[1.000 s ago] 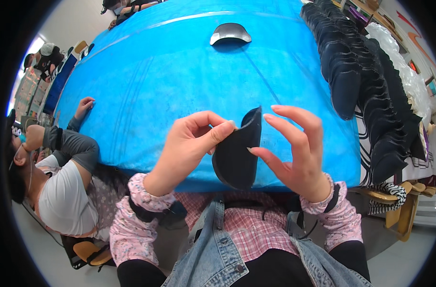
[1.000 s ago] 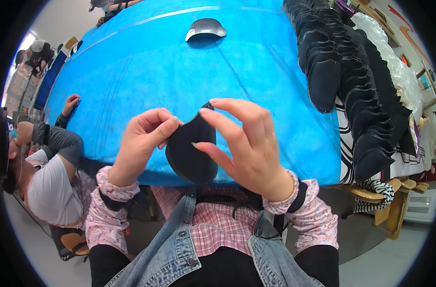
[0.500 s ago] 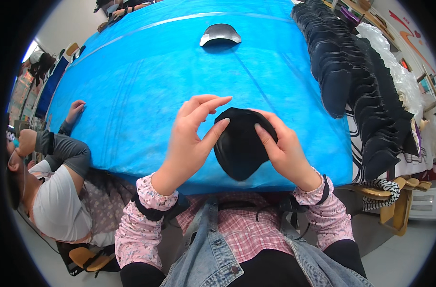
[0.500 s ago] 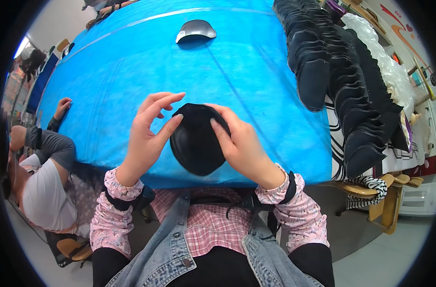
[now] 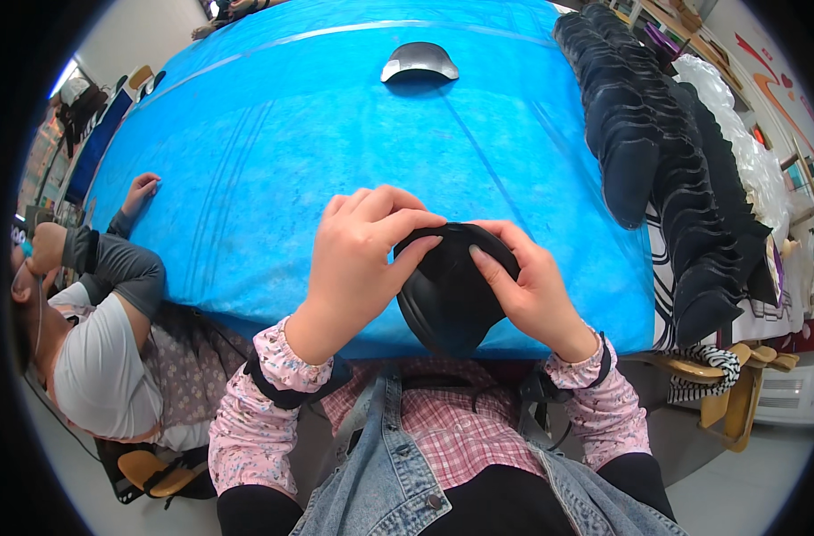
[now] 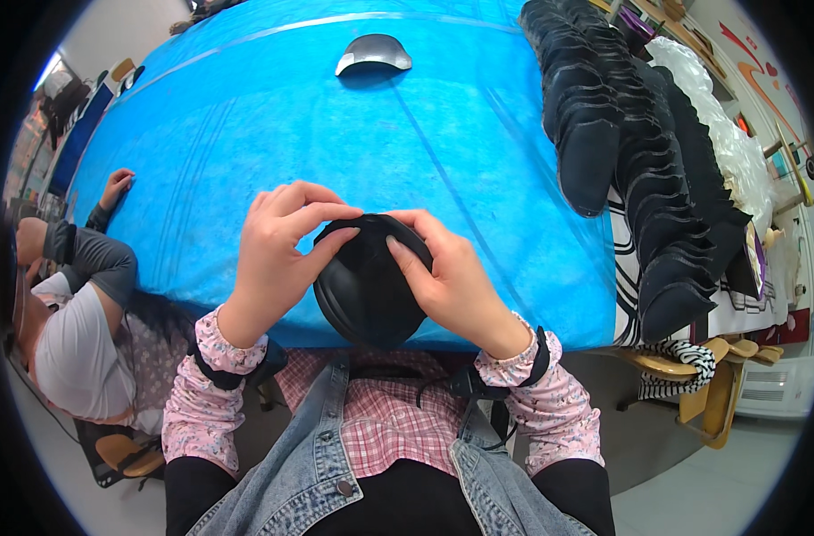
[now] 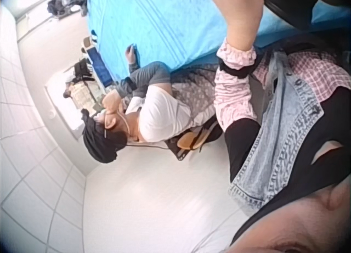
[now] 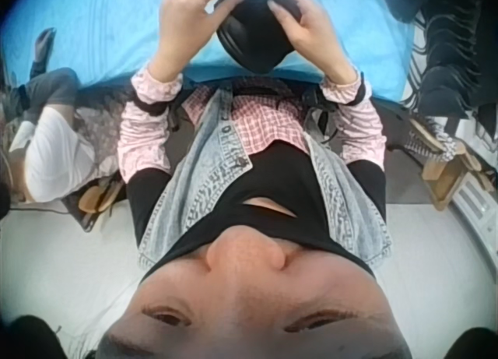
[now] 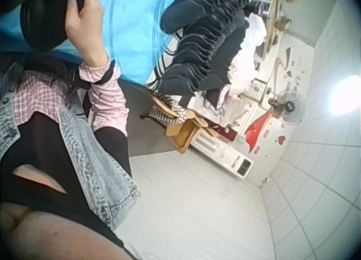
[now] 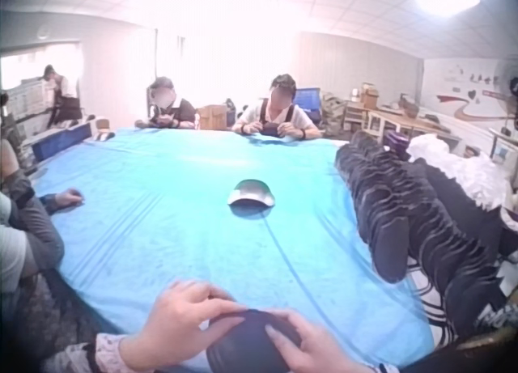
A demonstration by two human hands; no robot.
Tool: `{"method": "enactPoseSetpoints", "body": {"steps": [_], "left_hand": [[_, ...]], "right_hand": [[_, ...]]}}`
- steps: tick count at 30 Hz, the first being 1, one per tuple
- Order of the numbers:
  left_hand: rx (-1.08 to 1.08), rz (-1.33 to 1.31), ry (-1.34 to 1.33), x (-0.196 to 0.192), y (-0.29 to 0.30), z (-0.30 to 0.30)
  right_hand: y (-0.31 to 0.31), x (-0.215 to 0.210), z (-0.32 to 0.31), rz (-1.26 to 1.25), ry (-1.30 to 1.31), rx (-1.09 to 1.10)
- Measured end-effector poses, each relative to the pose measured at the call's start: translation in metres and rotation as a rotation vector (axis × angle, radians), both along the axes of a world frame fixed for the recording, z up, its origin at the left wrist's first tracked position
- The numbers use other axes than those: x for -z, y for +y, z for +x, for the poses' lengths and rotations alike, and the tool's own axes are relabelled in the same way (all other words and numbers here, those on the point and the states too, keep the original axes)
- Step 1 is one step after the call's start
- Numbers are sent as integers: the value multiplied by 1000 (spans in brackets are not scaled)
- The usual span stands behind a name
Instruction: The person is manually inspecting and preparing the heel counter or back part of a shoe, ensuring proper alignment of the interior lining.
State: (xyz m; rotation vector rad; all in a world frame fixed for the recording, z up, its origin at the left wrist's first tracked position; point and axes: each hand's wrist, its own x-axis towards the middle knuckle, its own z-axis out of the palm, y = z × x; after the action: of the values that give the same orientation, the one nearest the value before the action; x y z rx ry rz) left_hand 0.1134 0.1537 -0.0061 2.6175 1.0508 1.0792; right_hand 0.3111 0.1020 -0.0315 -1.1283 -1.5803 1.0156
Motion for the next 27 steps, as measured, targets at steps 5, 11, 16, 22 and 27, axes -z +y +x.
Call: {"method": "enactPoseSetpoints", "body": {"steps": [5,11,16,22,27], "left_hand": [[-19,-160,-85,1,0,-3],[51,-316,-250,-7,2,-5],[107,-115,-45,-7,0,-1],[69,-100,-106,-1,3,-2],[64,-85,-88,-3,1,-1]], "right_hand": [[0,-1,-1,-10,32,-2],[0,-1,0,0,5,-20],[1,-3,-2,-2,-35,-25],[-1,-3,-1,-2,44,-8],[-1,-3,-1,44,-44,-21]]}}
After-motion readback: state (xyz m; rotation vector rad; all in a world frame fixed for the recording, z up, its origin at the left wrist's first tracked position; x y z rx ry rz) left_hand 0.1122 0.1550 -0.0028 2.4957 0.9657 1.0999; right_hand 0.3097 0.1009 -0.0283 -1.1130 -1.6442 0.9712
